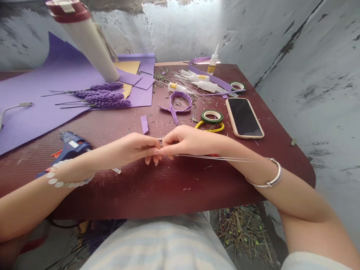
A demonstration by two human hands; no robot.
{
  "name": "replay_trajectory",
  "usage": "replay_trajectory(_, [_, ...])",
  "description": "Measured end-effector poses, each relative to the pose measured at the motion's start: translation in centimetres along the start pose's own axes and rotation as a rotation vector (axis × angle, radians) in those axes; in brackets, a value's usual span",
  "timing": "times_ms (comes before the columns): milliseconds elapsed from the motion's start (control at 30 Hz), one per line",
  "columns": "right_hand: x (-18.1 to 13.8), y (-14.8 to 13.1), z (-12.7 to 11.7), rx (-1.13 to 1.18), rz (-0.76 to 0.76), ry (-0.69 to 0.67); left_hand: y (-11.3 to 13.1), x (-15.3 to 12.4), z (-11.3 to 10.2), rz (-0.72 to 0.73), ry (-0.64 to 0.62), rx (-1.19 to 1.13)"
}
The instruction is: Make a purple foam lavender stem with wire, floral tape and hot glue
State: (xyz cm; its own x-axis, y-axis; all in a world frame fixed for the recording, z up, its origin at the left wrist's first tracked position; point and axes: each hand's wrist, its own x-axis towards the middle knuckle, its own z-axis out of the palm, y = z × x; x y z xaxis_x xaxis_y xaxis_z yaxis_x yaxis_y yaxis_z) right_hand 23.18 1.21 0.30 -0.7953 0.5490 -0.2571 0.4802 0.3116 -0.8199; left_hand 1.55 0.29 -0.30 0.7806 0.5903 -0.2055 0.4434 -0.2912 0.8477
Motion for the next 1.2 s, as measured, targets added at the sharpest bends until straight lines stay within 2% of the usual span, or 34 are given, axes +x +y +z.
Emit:
replay_trajectory(233, [0.13,0.23,-0.22,0.117,0.035,-0.061,0.16,-0.11,-0.02,-0.015,0.059,-0.01])
replay_trajectory(600, [-0.13,0.12,-0.23,0.222,0.0,-0.044,0.25,-0.2,-0.2,-0.006,0.195,0.044])
replay_trajectory(867, [-0.11,-0.22,-0.3,0.214,0.021,0.012,0.31,-0.25,-0.24,0.035,0.236,0.089])
replay_trajectory(1033, [0.24,0.0,0.16,0.082,0.007,0.149,0.14,-0.19,-0.31,0.033,0.161,0.102])
replay_trajectory(1200, [0.34,0.21,0.52,0.044,-0.025,0.136,0.17,-0.21,-0.41,0.035,0.16,0.108])
